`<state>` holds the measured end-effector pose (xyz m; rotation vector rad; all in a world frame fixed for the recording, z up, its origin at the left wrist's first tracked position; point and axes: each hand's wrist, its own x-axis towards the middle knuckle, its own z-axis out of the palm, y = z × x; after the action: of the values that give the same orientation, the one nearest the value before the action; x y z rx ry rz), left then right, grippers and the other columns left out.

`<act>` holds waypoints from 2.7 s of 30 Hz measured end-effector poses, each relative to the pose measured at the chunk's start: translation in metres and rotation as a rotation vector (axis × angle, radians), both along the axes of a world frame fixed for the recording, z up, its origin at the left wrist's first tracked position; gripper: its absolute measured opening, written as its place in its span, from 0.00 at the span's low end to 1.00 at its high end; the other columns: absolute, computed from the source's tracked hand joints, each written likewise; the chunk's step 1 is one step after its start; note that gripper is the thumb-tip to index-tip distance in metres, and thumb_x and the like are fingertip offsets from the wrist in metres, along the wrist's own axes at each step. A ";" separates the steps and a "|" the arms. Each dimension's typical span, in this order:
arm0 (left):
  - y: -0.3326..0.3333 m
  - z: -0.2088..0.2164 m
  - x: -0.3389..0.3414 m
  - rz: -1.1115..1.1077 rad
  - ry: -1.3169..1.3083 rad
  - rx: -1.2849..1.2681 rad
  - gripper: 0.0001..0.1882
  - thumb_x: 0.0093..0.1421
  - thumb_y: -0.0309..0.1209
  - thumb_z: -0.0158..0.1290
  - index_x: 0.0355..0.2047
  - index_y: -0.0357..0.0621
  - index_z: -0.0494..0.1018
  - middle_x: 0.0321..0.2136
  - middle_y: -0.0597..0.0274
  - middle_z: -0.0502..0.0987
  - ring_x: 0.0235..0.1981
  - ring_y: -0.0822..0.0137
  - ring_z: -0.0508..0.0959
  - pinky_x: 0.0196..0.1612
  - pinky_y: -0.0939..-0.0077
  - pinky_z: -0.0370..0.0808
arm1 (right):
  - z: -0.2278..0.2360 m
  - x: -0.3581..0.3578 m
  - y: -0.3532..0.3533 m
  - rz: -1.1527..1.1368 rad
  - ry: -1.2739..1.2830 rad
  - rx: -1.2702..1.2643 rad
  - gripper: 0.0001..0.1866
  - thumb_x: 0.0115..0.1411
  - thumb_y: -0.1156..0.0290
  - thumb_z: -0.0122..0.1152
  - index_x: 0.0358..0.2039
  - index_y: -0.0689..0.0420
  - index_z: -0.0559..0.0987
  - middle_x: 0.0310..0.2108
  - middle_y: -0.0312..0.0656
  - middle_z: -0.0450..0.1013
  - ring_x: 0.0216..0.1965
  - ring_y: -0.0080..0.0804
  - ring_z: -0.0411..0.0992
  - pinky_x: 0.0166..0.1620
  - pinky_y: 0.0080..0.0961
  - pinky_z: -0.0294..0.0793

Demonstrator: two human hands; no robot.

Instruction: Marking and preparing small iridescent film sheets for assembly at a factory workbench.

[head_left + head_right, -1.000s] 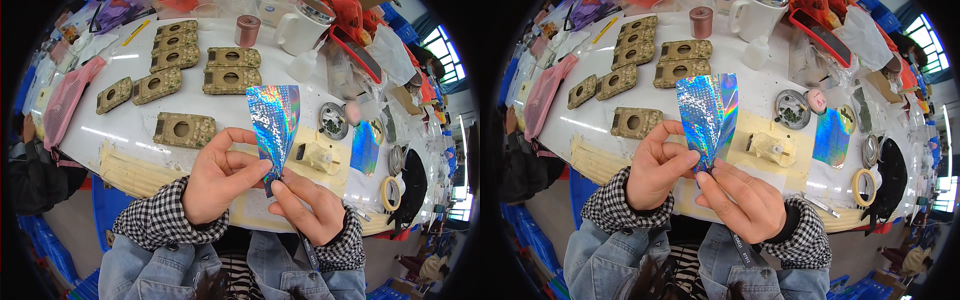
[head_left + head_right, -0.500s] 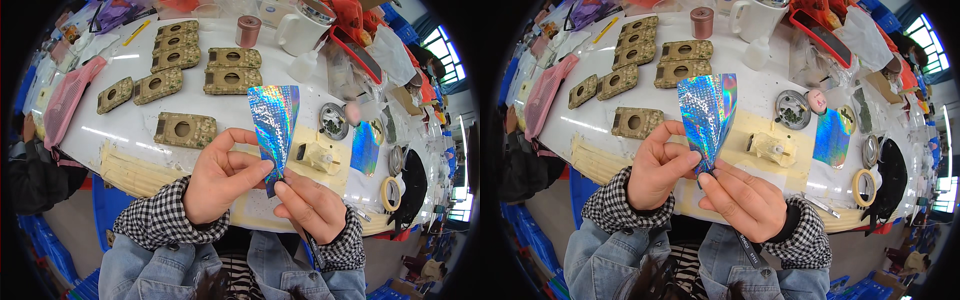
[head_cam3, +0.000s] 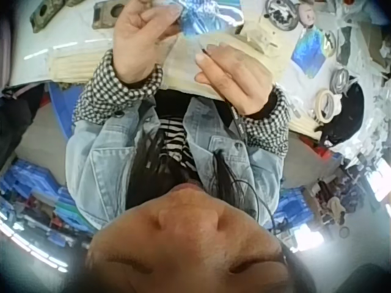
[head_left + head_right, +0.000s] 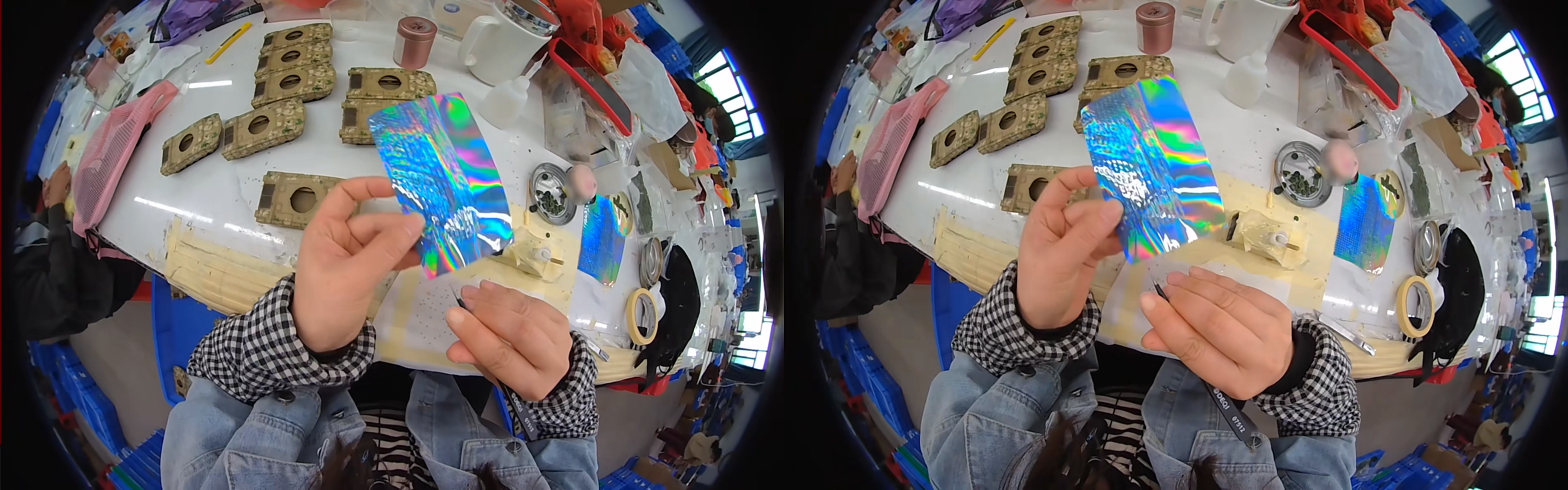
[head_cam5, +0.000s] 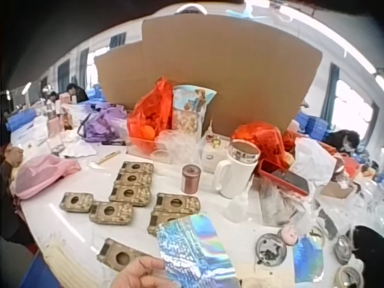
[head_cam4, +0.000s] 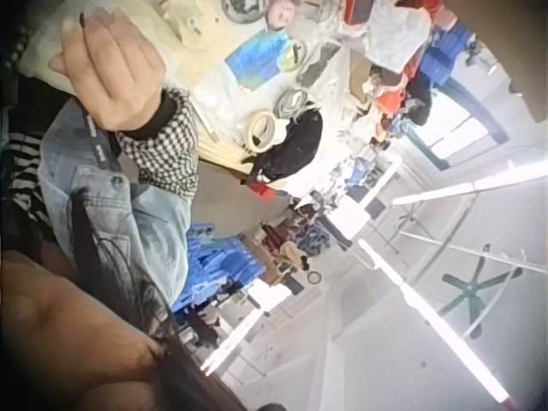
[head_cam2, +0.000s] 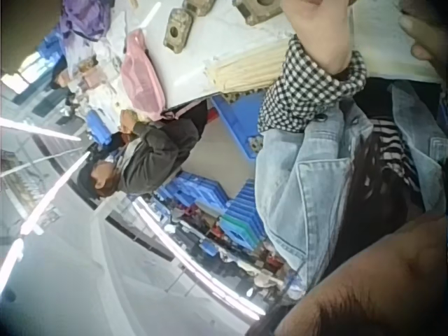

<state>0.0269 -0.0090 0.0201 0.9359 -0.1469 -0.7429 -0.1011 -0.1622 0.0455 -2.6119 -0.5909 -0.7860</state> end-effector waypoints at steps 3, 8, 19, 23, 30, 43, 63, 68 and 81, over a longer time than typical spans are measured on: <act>0.001 0.000 0.004 0.149 -0.050 -0.011 0.19 0.61 0.23 0.53 0.50 0.36 0.60 0.36 0.54 0.80 0.38 0.69 0.80 0.43 0.74 0.78 | -0.010 0.003 0.004 0.011 0.056 -0.127 0.15 0.54 0.65 0.66 0.37 0.62 0.80 0.32 0.43 0.77 0.36 0.34 0.78 0.39 0.25 0.79; 0.002 0.000 0.009 0.169 -0.034 -0.068 0.20 0.61 0.23 0.54 0.51 0.36 0.59 0.35 0.53 0.80 0.38 0.68 0.80 0.44 0.73 0.78 | -0.017 -0.003 0.015 -0.001 0.126 -0.245 0.13 0.56 0.66 0.63 0.37 0.61 0.79 0.33 0.43 0.77 0.37 0.33 0.78 0.42 0.27 0.79; 0.005 0.000 0.009 0.132 -0.013 -0.062 0.20 0.61 0.23 0.54 0.51 0.36 0.59 0.36 0.52 0.80 0.38 0.67 0.81 0.44 0.73 0.78 | -0.027 0.004 0.013 -0.011 0.225 -0.249 0.13 0.52 0.70 0.61 0.38 0.61 0.78 0.37 0.43 0.77 0.42 0.34 0.75 0.44 0.28 0.76; 0.003 -0.001 0.009 0.131 -0.017 -0.049 0.20 0.61 0.23 0.53 0.51 0.36 0.59 0.36 0.51 0.80 0.38 0.66 0.81 0.44 0.72 0.78 | -0.025 0.006 0.011 0.005 0.273 -0.244 0.10 0.50 0.71 0.60 0.35 0.58 0.77 0.37 0.43 0.76 0.41 0.33 0.73 0.43 0.28 0.75; 0.004 0.000 0.009 0.128 -0.023 -0.054 0.20 0.61 0.23 0.53 0.50 0.35 0.59 0.36 0.51 0.80 0.39 0.66 0.81 0.45 0.72 0.78 | -0.021 0.008 0.008 0.003 0.301 -0.072 0.13 0.47 0.70 0.65 0.34 0.57 0.77 0.37 0.42 0.76 0.39 0.34 0.72 0.39 0.29 0.75; 0.006 0.000 0.009 0.128 -0.039 -0.081 0.20 0.62 0.24 0.54 0.51 0.35 0.59 0.37 0.51 0.80 0.39 0.66 0.80 0.46 0.72 0.77 | -0.010 0.006 -0.002 -0.133 0.462 0.385 0.14 0.46 0.73 0.72 0.35 0.60 0.82 0.27 0.40 0.76 0.29 0.34 0.73 0.34 0.27 0.72; 0.005 -0.003 0.010 0.113 -0.029 -0.082 0.21 0.61 0.25 0.56 0.50 0.35 0.60 0.37 0.52 0.80 0.37 0.68 0.81 0.43 0.76 0.77 | -0.021 0.008 -0.002 -0.176 0.533 0.475 0.10 0.49 0.74 0.70 0.33 0.61 0.83 0.26 0.43 0.76 0.27 0.34 0.72 0.31 0.26 0.71; 0.005 -0.002 0.009 0.114 -0.032 -0.084 0.21 0.61 0.25 0.56 0.50 0.35 0.60 0.37 0.52 0.80 0.37 0.68 0.81 0.44 0.76 0.77 | -0.021 0.007 -0.002 -0.192 0.530 0.494 0.09 0.49 0.75 0.69 0.32 0.62 0.83 0.26 0.44 0.76 0.28 0.34 0.73 0.32 0.26 0.71; 0.003 -0.012 0.013 0.162 -0.106 -0.010 0.20 0.61 0.26 0.56 0.50 0.38 0.61 0.37 0.55 0.81 0.39 0.70 0.79 0.44 0.73 0.76 | -0.002 -0.009 -0.014 -0.210 0.483 0.611 0.07 0.51 0.78 0.67 0.32 0.62 0.83 0.27 0.45 0.79 0.29 0.33 0.76 0.35 0.23 0.74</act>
<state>0.0400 -0.0063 0.0081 0.9658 -0.1656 -0.5431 -0.1098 -0.1759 0.0440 -2.1760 0.0639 -0.2914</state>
